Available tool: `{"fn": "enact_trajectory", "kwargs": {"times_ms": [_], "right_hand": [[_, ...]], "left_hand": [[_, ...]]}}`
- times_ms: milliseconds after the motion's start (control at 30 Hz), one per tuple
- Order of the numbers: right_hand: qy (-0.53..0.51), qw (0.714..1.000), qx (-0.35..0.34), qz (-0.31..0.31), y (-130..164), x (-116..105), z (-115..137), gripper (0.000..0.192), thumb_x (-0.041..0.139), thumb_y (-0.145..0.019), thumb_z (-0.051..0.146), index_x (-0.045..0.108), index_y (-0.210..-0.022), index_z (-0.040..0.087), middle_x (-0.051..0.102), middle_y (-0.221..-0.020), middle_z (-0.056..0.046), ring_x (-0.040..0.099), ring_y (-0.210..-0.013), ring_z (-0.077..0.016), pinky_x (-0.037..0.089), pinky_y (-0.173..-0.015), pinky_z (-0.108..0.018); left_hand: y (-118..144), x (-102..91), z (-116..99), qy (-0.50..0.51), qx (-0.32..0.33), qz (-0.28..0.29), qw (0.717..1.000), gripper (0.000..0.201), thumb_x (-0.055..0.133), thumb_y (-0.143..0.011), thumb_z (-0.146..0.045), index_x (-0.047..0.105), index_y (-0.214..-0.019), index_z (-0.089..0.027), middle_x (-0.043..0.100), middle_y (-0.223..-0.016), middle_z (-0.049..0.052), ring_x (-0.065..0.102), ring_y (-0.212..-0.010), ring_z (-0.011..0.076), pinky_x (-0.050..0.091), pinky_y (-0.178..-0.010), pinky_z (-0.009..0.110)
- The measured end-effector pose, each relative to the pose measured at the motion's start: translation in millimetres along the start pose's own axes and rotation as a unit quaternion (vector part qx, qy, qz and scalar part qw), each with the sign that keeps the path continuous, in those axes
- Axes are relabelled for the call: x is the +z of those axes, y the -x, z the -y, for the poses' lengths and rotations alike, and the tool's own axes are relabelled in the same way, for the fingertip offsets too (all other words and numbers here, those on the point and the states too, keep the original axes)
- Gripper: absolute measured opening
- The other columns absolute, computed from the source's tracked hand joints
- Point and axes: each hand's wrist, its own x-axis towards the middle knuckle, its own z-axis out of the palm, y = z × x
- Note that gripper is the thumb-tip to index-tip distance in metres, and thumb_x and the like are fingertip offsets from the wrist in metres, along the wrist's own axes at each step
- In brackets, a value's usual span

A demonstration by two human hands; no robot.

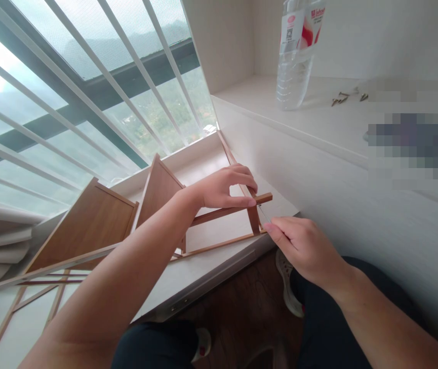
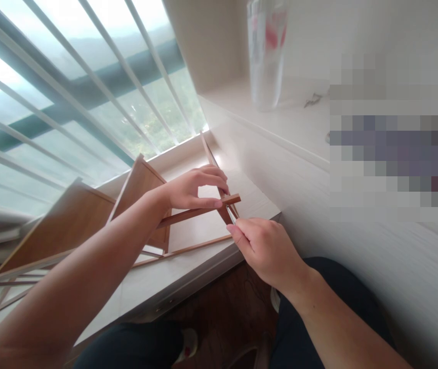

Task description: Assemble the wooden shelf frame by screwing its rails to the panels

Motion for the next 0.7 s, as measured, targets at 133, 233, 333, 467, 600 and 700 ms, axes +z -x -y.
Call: {"fn": "enact_trajectory", "kwargs": {"times_ms": [133,233,333,467,600,700], "right_hand": [[0.024,1.000,-0.003,-0.003,-1.5,-1.0,-0.3,0.046,0.040,-0.109,0.041,0.034,-0.067,0.023,0.046,-0.060,0.003,0.040,-0.057,-0.0142,0.025,-0.061,-0.032],[0.039,0.999,0.002,-0.004,-1.2,-2.9,-0.6,0.046,0.041,-0.109,0.042,0.036,-0.068,0.022,0.048,-0.061,0.003,0.041,-0.058,-0.0145,0.025,-0.062,-0.032],[0.056,0.998,0.001,-0.004,-0.8,-5.6,0.1,0.047,0.041,-0.109,0.042,0.036,-0.067,0.022,0.048,-0.061,0.002,0.041,-0.058,-0.0146,0.025,-0.062,-0.032],[0.085,0.996,-0.011,-0.013,-0.7,-7.7,1.9,0.046,0.043,-0.109,0.041,0.040,-0.067,0.022,0.050,-0.062,0.002,0.042,-0.060,-0.0150,0.025,-0.062,-0.032],[0.104,0.994,-0.030,-0.028,-0.5,-3.7,4.8,0.045,0.047,-0.108,0.039,0.047,-0.067,0.021,0.055,-0.065,0.000,0.047,-0.065,-0.0159,0.027,-0.065,-0.032],[0.098,0.993,-0.036,-0.046,-0.7,1.9,6.7,0.047,0.048,-0.108,0.041,0.050,-0.066,0.020,0.056,-0.064,-0.001,0.047,-0.063,-0.0157,0.028,-0.065,-0.032]], "left_hand": [[-0.4,-0.2,-0.8,0.004,0.001,-0.003,1.000,0.032,0.068,-0.093,-0.048,0.077,-0.105,-0.019,0.072,-0.104,0.013,0.064,-0.102,0.0268,0.048,-0.097,0.040],[-0.5,-0.3,-1.1,0.002,-0.004,-0.001,1.000,0.033,0.068,-0.093,-0.049,0.077,-0.106,-0.020,0.072,-0.104,0.013,0.064,-0.101,0.0268,0.049,-0.097,0.041],[-0.7,-0.3,-1.5,0.003,-0.005,0.000,1.000,0.035,0.067,-0.094,-0.049,0.077,-0.106,-0.018,0.072,-0.104,0.013,0.064,-0.101,0.0265,0.049,-0.097,0.040],[-0.7,-0.5,-2.2,0.008,-0.004,0.000,1.000,0.034,0.067,-0.094,-0.050,0.077,-0.105,-0.019,0.072,-0.104,0.013,0.064,-0.101,0.0263,0.048,-0.097,0.040],[0.0,0.0,-1.1,0.012,-0.006,-0.004,1.000,0.034,0.068,-0.093,-0.049,0.076,-0.107,-0.018,0.072,-0.105,0.014,0.064,-0.103,0.0265,0.049,-0.097,0.040],[0.4,0.7,0.2,0.012,-0.004,-0.005,1.000,0.034,0.068,-0.093,-0.050,0.077,-0.107,-0.020,0.073,-0.105,0.013,0.064,-0.104,0.0266,0.049,-0.098,0.040]]}}
